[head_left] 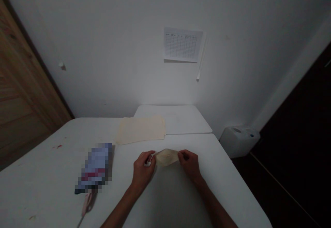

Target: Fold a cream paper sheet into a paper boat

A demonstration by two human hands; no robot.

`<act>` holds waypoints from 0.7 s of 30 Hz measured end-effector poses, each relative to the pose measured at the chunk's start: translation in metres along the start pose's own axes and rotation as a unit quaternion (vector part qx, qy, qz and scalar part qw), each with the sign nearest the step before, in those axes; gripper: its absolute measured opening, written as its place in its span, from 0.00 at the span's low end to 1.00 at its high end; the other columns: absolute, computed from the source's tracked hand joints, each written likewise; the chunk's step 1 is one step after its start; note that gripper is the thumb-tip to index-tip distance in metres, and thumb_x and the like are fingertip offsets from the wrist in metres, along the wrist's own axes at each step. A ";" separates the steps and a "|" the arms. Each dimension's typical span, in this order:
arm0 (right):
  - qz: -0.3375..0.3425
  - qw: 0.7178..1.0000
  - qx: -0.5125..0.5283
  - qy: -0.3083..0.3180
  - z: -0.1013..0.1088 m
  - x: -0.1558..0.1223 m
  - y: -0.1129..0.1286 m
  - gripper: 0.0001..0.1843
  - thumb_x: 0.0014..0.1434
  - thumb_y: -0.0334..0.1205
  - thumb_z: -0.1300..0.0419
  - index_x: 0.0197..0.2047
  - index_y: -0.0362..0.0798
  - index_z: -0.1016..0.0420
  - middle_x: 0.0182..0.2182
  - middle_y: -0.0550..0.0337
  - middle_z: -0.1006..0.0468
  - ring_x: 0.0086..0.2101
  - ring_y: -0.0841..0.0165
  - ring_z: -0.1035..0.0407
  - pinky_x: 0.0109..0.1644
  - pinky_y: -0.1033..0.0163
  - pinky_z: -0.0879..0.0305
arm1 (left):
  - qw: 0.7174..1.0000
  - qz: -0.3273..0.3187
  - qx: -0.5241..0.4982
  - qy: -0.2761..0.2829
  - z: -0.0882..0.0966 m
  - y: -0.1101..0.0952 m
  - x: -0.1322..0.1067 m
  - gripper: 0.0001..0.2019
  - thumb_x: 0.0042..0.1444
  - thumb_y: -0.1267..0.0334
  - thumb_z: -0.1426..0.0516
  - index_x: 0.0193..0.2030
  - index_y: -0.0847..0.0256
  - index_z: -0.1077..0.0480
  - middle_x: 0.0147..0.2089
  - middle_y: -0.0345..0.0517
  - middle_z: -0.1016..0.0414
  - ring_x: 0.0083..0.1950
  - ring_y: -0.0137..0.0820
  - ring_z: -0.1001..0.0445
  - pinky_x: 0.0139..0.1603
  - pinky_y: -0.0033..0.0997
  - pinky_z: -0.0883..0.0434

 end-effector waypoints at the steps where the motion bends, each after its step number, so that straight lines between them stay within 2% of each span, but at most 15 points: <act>1: 0.009 1.000 -0.006 -0.001 0.000 -0.001 0.002 0.13 0.57 0.43 0.44 0.32 0.45 0.22 0.25 0.58 0.21 0.25 0.68 0.28 0.30 0.67 0.34 | 1.000 -0.001 0.005 0.005 -0.001 0.001 0.000 0.09 0.57 0.61 0.46 0.41 0.61 0.28 0.27 0.39 0.31 0.28 0.29 0.32 0.30 0.28 0.32; 6: 0.064 0.995 -0.079 -0.016 0.003 -0.004 0.012 0.13 0.57 0.41 0.45 0.38 0.45 0.22 0.21 0.60 0.24 0.21 0.70 0.32 0.28 0.68 0.38 | 0.999 -0.015 0.025 0.043 -0.008 0.002 -0.003 0.11 0.58 0.62 0.47 0.44 0.61 0.28 0.27 0.39 0.31 0.28 0.30 0.31 0.31 0.29 0.31; 10: 0.080 0.993 -0.085 -0.019 0.004 -0.005 0.014 0.14 0.59 0.41 0.47 0.39 0.45 0.22 0.25 0.58 0.22 0.24 0.69 0.30 0.31 0.67 0.36 | 0.998 -0.013 0.024 0.057 -0.009 -0.001 -0.003 0.11 0.58 0.61 0.47 0.44 0.62 0.28 0.27 0.40 0.30 0.28 0.30 0.30 0.32 0.29 0.31; 14: 0.061 0.998 -0.023 -0.008 0.004 -0.004 0.011 0.16 0.61 0.44 0.48 0.40 0.45 0.21 0.31 0.55 0.20 0.30 0.66 0.27 0.35 0.66 0.33 | 0.999 0.031 0.008 0.031 -0.002 0.000 -0.001 0.11 0.58 0.59 0.47 0.41 0.61 0.26 0.30 0.42 0.26 0.28 0.30 0.30 0.31 0.28 0.31; 17: 0.022 0.999 0.035 0.009 0.003 -0.003 0.007 0.19 0.62 0.47 0.49 0.41 0.44 0.22 0.26 0.57 0.21 0.26 0.68 0.28 0.30 0.67 0.33 | 0.997 0.071 -0.002 0.012 0.003 0.002 0.001 0.12 0.57 0.58 0.47 0.39 0.61 0.26 0.30 0.42 0.24 0.26 0.29 0.31 0.29 0.28 0.31; 21: 0.000 0.998 0.057 0.020 0.001 -0.003 0.008 0.20 0.62 0.49 0.48 0.38 0.43 0.21 0.24 0.58 0.23 0.24 0.69 0.31 0.27 0.68 0.35 | 0.997 0.073 -0.007 0.000 0.006 0.000 0.002 0.12 0.56 0.58 0.46 0.38 0.62 0.25 0.28 0.41 0.24 0.25 0.29 0.31 0.28 0.27 0.31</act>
Point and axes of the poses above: each hand's wrist, its own x-axis towards the middle knuckle, its own z-axis out of the back of the hand, y = z × x, the point moved 6 cm from there along x, towards the middle knuckle
